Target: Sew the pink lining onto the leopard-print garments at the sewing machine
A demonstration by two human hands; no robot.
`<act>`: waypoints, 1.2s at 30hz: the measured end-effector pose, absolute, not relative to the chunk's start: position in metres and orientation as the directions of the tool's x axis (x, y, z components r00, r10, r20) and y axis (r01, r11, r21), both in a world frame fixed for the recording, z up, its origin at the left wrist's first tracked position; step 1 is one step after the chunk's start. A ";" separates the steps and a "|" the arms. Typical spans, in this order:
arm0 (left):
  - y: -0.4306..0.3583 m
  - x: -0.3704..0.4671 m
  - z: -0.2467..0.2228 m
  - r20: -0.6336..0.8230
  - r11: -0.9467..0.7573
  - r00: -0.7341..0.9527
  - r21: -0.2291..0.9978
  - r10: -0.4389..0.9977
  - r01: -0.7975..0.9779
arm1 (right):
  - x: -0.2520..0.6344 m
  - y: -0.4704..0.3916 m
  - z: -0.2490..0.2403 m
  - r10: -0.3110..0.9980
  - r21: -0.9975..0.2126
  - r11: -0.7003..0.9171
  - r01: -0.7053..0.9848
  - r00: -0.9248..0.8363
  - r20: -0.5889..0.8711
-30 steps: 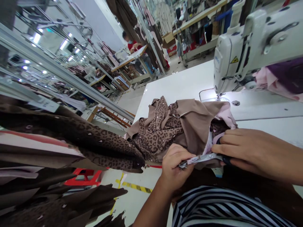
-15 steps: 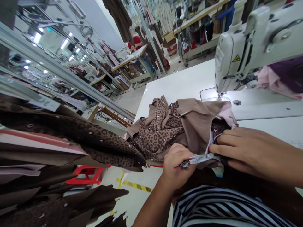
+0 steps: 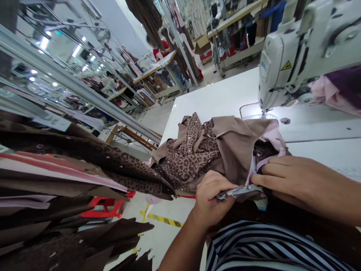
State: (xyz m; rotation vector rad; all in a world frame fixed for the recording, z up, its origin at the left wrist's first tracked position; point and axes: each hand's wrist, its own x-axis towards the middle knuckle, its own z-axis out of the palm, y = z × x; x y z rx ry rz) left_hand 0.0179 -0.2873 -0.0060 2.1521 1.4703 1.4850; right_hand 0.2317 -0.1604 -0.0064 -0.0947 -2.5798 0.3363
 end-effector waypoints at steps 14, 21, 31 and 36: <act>-0.288 0.020 -0.006 0.631 -0.514 0.043 0.588 0.774 0.625 | 0.227 -0.159 0.008 0.066 -0.193 0.981 -0.029 -0.883 0.465; -0.287 0.021 -0.009 0.663 -0.534 0.025 0.579 0.748 0.616 | 0.228 -0.161 0.003 0.116 -0.259 0.966 -0.011 -0.874 0.471; -0.288 0.022 -0.017 0.741 -0.558 -0.052 0.547 0.669 0.624 | 0.230 -0.169 -0.007 0.211 -0.332 0.943 0.040 -0.841 0.498; -0.287 0.023 -0.017 0.741 -0.559 -0.067 0.559 0.668 0.612 | 0.230 -0.169 -0.005 0.203 -0.327 0.945 0.029 -0.833 0.514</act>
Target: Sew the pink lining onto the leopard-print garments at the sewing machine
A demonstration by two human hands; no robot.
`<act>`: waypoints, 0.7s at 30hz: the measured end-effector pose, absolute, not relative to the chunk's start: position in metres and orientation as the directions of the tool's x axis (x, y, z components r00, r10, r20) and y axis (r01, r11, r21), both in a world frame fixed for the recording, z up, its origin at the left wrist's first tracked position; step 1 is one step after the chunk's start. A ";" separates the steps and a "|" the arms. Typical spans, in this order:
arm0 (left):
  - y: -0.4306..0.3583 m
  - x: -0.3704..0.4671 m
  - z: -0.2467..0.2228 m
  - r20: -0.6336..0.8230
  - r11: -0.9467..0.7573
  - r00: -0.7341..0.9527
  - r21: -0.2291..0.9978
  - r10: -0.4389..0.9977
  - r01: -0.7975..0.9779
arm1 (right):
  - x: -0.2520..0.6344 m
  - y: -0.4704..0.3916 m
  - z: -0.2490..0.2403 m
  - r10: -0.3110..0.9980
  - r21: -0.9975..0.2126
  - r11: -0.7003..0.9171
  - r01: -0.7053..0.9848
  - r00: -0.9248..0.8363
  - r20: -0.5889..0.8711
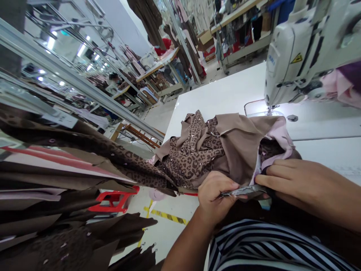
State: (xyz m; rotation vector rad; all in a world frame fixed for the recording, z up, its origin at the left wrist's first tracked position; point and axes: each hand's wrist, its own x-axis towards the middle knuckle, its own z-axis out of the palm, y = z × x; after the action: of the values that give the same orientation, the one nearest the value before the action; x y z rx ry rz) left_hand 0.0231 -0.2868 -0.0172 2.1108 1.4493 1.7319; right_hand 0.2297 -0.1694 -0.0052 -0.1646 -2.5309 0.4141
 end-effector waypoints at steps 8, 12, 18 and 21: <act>-0.287 0.024 -0.017 0.724 -0.546 -0.083 0.585 0.685 0.599 | 0.226 -0.166 0.010 0.159 -0.244 0.969 0.029 -0.830 0.535; -0.287 0.024 -0.016 0.714 -0.526 -0.109 0.601 0.692 0.602 | 0.240 -0.157 0.000 0.213 -0.294 0.954 0.063 -0.831 0.514; -0.287 0.024 -0.019 0.700 -0.514 -0.172 0.648 0.693 0.562 | 0.263 -0.168 -0.012 0.742 -0.575 0.650 0.497 -0.579 0.338; -0.286 0.024 -0.020 0.699 -0.515 -0.181 0.653 0.692 0.555 | 0.264 -0.182 0.001 0.862 -0.638 0.470 0.610 -0.474 0.181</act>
State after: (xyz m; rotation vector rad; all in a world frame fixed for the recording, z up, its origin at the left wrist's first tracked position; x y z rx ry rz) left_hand 0.0237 -0.2864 -0.0197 1.9320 1.4830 1.7960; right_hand 0.2638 -0.1817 0.0006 -1.2224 -2.2356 0.6891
